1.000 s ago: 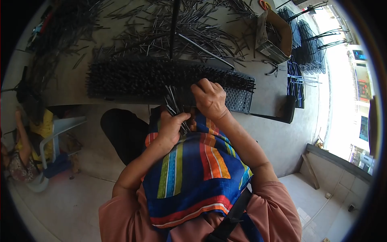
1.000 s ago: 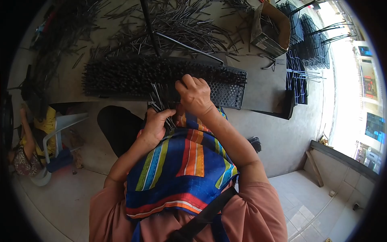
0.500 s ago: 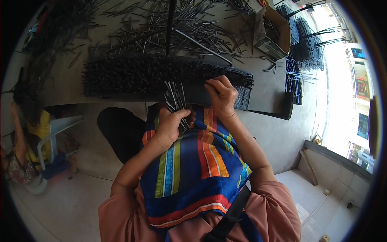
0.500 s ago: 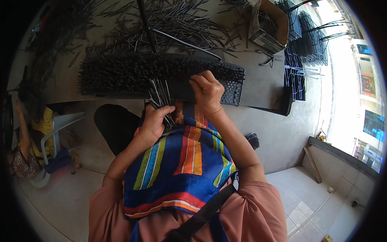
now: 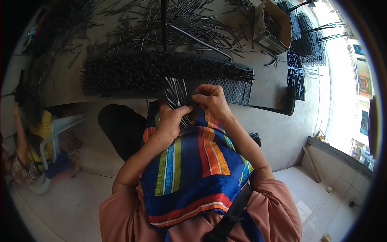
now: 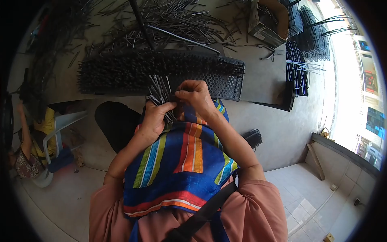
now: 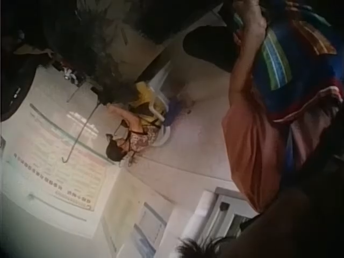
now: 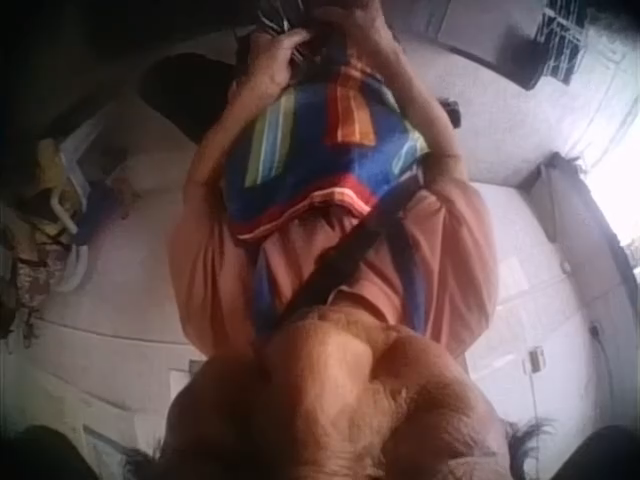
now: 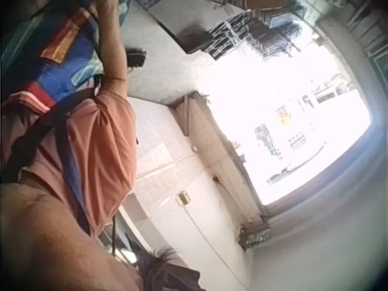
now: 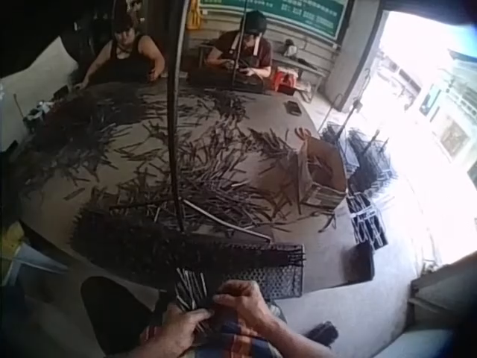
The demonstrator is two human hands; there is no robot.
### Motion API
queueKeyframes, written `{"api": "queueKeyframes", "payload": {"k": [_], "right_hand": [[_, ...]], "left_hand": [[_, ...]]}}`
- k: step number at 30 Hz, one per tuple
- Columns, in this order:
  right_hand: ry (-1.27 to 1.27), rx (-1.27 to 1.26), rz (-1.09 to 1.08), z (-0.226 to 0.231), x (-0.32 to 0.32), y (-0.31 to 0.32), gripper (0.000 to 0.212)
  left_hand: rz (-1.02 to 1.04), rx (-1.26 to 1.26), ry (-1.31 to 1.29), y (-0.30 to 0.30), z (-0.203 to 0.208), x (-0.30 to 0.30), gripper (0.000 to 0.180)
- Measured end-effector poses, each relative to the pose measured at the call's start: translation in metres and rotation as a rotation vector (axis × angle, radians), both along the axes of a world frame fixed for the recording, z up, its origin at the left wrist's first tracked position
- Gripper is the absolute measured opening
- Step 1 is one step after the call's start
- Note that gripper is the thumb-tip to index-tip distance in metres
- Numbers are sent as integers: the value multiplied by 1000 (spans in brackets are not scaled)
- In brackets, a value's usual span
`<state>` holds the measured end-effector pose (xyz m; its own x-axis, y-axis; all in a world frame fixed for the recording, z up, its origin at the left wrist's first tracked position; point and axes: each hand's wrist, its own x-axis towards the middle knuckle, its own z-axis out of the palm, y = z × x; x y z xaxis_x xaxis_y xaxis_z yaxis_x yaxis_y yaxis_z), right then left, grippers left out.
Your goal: The recorder is manually inserting bundles of wire bristles into the holes of a brush base at a workbench.
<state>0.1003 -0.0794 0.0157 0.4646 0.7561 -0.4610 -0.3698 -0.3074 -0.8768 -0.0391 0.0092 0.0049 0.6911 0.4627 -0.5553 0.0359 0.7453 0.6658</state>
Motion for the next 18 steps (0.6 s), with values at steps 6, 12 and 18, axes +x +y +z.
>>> {"api": "queueKeyframes", "payload": {"k": [6, 12, 18], "right_hand": [[-314, 186, -295, 0, -2, 14, 5], [-727, 361, -265, -13, -8, 39, 10], [-870, 379, -186, -13, -11, 48, 12]], "left_hand": [[161, 6, 118, 8, -12, -22, 14], [146, 103, 94, 10, -11, -32, 17], [175, 65, 68, 14, -16, -37, 16]]}}
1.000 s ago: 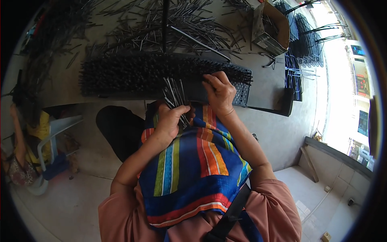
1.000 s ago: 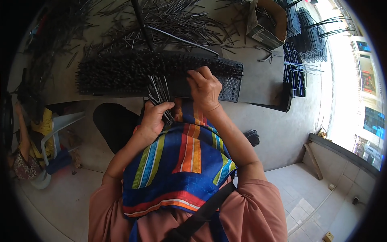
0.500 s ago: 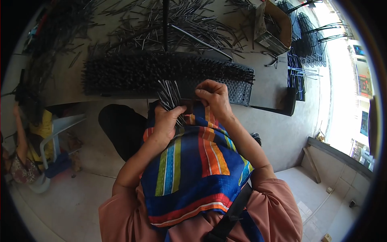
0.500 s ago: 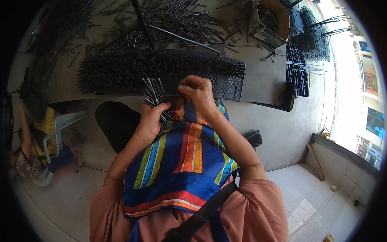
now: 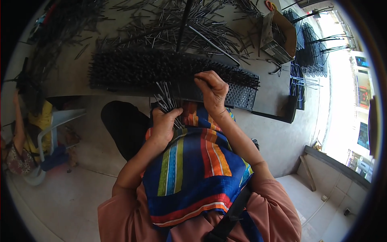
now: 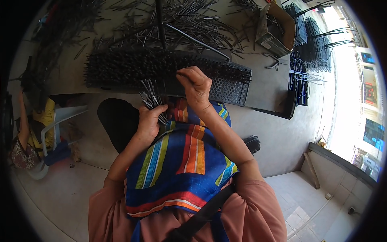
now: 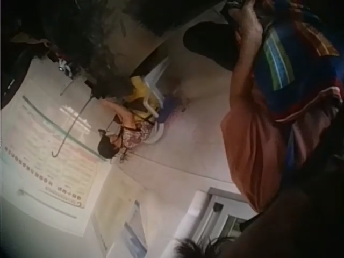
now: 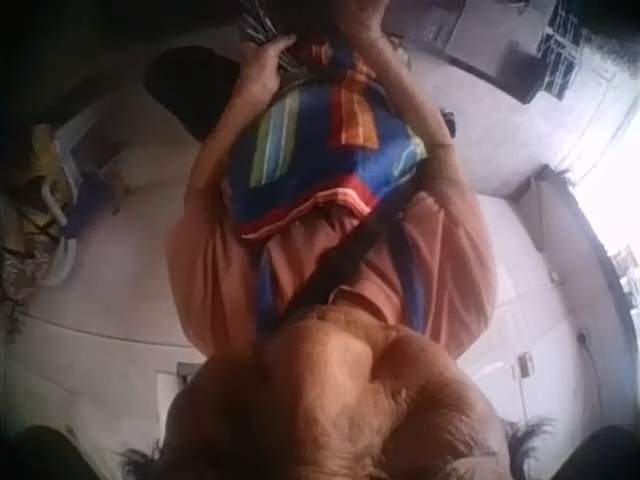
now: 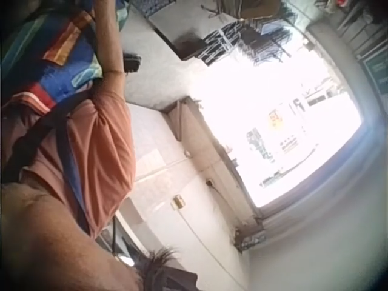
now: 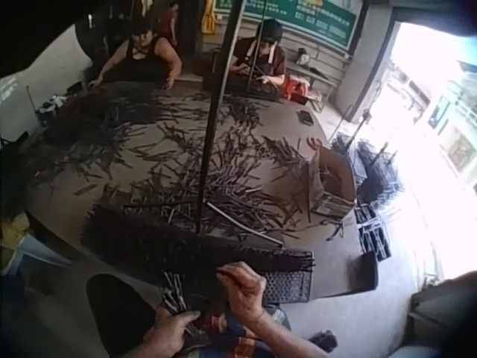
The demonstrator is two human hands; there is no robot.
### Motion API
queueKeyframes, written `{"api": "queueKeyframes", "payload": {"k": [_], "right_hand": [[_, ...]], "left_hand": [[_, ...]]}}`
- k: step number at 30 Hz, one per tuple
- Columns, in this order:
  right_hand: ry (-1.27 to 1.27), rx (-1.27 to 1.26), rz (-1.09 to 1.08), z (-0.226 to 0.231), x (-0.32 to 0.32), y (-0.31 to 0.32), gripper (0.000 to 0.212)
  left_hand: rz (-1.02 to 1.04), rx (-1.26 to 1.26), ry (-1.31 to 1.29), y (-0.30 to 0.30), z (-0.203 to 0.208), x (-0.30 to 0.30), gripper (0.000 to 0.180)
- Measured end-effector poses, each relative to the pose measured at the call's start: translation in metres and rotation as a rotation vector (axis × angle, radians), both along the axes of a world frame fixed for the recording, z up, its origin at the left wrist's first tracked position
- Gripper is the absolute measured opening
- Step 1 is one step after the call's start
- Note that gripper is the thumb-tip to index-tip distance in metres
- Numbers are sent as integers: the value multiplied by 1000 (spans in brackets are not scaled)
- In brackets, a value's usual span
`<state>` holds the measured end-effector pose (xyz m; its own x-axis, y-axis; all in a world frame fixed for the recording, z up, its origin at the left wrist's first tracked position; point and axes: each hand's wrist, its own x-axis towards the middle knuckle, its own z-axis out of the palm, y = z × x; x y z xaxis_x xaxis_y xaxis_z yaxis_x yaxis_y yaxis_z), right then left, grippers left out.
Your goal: The recorder is manually inserting bundles of wire bristles into the holes of a brush base at a workbench.
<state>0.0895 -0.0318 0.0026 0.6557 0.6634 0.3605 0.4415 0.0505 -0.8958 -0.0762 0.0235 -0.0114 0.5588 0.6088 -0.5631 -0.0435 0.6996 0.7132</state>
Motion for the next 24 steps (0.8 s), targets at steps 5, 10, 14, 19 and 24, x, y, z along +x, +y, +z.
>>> {"api": "queueKeyframes", "payload": {"k": [5, 10, 14, 19, 24], "right_hand": [[-1, -23, 29, 5, -2, 4, 12], [-162, -143, -7, 3, -6, 10, 13], [-137, -167, -28, 6, -6, 16, 13], [-313, -265, 47, 12, -8, 18, 11], [466, -368, 196, 20, -4, 3, 8]], "left_hand": [[-7, -6, 3, 0, -7, -4, 17], [0, -45, 22, 2, -7, -6, 17], [-15, -46, 13, 3, -7, -6, 16], [-24, -55, -12, 4, -5, -5, 19], [-213, -69, -75, 15, 28, 2, 20]]}}
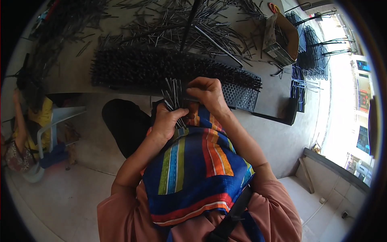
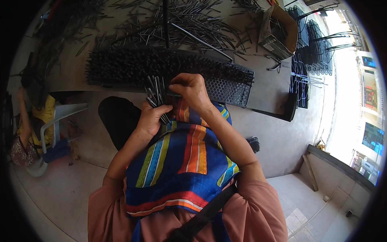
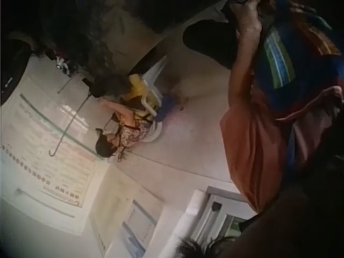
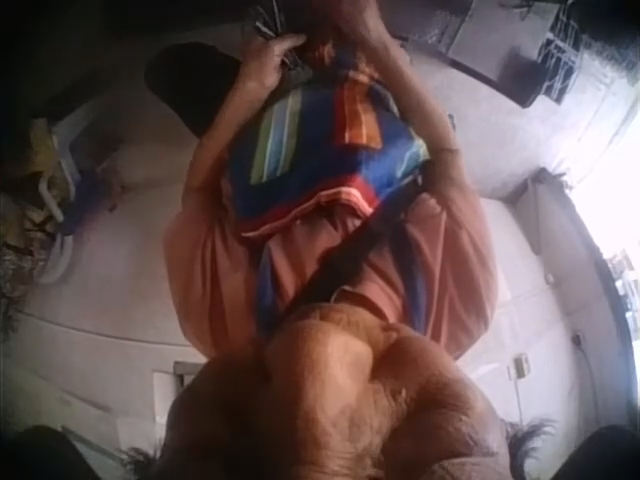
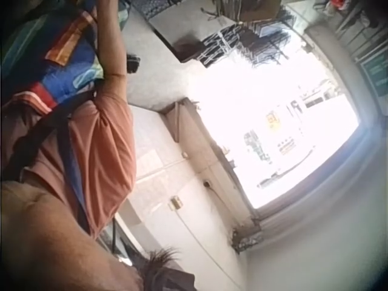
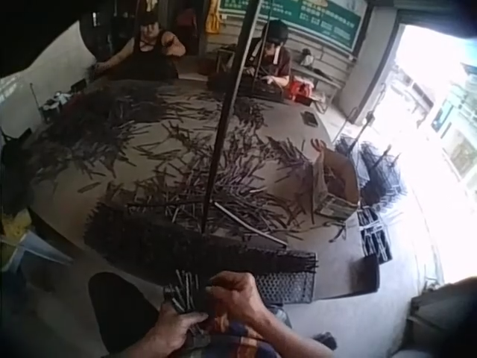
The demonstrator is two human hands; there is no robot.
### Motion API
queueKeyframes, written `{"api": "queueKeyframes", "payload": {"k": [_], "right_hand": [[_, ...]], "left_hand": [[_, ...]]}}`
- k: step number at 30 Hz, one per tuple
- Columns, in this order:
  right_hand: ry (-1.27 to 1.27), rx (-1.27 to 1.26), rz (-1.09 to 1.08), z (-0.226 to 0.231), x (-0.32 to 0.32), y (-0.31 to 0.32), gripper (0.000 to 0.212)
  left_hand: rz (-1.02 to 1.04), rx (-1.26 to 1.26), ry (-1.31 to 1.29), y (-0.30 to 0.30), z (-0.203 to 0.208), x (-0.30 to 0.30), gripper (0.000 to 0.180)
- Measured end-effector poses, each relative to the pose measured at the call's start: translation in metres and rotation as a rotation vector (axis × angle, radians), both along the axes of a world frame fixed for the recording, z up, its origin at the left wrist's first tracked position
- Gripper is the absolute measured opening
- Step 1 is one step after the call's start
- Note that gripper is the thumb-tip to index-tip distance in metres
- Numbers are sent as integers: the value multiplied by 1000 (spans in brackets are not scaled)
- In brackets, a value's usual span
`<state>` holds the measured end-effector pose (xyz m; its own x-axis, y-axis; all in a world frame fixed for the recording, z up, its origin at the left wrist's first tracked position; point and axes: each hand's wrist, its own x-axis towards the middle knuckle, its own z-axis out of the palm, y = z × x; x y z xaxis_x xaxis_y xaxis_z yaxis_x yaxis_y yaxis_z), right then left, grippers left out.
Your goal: The recorder is manually inserting bundles of wire bristles into the holes of a brush base at a workbench.
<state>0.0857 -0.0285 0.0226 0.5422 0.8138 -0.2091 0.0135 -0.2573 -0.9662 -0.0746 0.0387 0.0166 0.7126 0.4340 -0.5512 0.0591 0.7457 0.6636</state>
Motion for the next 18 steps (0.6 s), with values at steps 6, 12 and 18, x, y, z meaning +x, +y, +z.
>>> {"api": "queueKeyframes", "payload": {"k": [6, 12, 18], "right_hand": [[-112, 230, -327, -13, 6, -1, 11], [-746, 284, -200, -12, 7, 2, 11], [-825, 297, -155, -6, 9, 1, 14]], "left_hand": [[117, 162, 29, -4, -41, 2, 23], [159, 185, 35, -9, -44, 5, 21], [195, 90, 31, -7, -37, 7, 18]]}}
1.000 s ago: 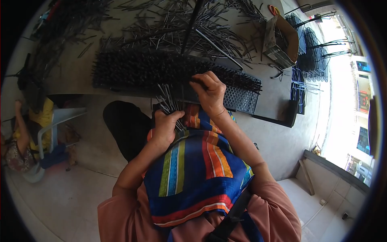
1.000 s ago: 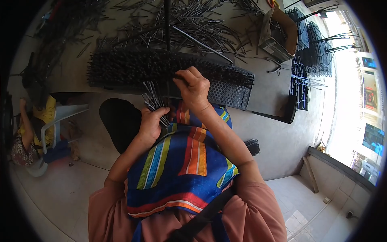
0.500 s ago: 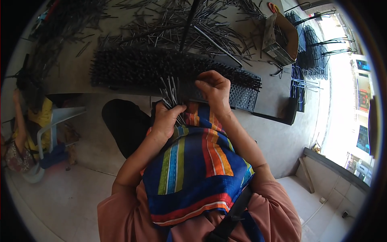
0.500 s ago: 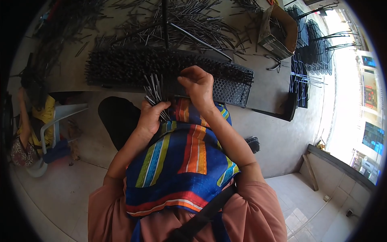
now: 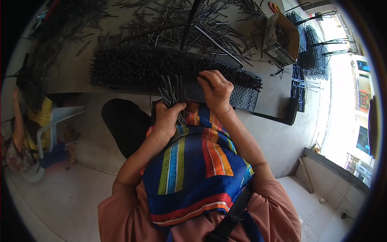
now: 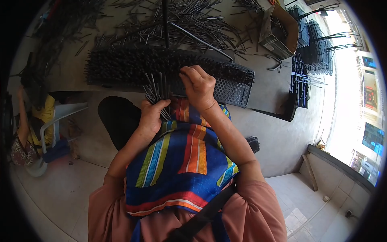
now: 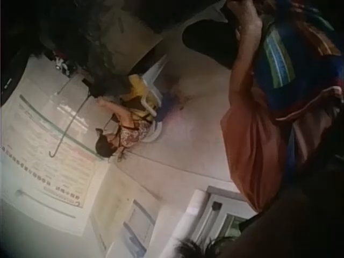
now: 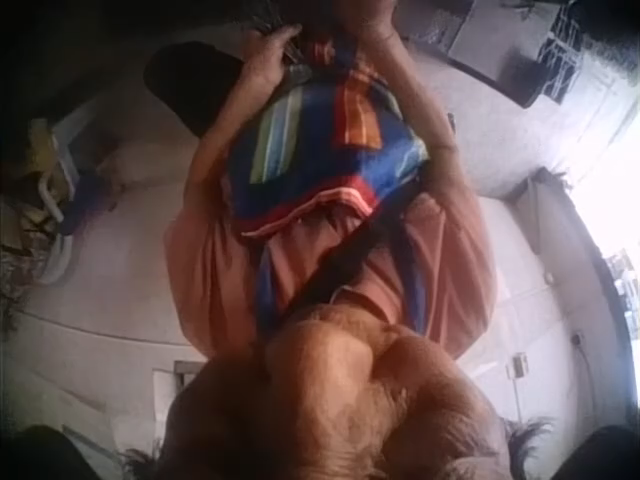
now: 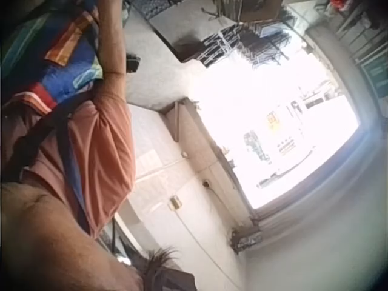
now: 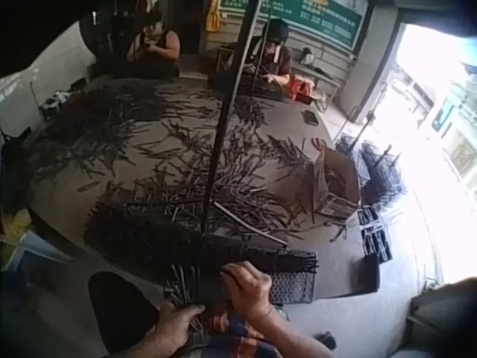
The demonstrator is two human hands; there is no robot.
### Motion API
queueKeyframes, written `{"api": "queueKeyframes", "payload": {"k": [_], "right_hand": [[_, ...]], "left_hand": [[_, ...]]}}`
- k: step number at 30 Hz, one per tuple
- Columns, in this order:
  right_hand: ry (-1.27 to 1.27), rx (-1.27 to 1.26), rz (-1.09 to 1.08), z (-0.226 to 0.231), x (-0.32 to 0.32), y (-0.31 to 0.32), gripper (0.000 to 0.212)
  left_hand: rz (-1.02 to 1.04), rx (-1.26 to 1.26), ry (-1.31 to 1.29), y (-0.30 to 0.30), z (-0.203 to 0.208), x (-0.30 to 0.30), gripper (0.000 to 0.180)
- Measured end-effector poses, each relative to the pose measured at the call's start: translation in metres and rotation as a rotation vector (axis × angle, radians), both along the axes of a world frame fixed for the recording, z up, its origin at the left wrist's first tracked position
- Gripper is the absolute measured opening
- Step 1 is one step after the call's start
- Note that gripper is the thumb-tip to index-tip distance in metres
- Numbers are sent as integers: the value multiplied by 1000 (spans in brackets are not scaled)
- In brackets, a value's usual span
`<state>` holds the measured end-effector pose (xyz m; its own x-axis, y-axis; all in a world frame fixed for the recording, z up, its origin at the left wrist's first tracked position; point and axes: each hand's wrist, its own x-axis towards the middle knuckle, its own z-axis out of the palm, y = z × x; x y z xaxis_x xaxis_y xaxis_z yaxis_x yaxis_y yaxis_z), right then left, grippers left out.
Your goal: The recorder is manually inserting bundles of wire bristles into the holes of a brush base at a workbench.
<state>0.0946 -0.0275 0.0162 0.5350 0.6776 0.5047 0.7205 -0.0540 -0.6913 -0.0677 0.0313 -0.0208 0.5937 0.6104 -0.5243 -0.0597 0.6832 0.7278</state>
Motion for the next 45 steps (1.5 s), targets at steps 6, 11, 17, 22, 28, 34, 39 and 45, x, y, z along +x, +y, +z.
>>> {"api": "queueKeyframes", "payload": {"k": [6, 11, 17, 22, 28, 34, 39, 45], "right_hand": [[1, -25, 30, -3, 1, -1, 16], [-225, -279, 44, -3, -6, -6, 21], [425, -281, 109, 21, -3, -16, 31], [818, -351, 399, 20, 5, -11, 38], [941, -252, 389, 8, -5, -18, 30], [1004, -459, 205, 2, -2, -42, 16], [1033, -347, 99, -2, -17, -45, 11], [1214, -385, 138, 6, -13, -41, 6]], "left_hand": [[-46, 0, -24, -1, 4, 0, 17], [-61, -26, -72, -3, 22, 4, 19], [-283, -129, -150, -5, 30, 1, 21], [-450, -130, -212, -10, 28, 6, 22], [-385, -289, -188, -13, 31, 10, 19], [-196, -311, -124, -7, 26, 8, 18], [-209, -204, -72, -8, 28, 13, 18], [-283, -104, -54, 0, 23, 12, 20]]}}
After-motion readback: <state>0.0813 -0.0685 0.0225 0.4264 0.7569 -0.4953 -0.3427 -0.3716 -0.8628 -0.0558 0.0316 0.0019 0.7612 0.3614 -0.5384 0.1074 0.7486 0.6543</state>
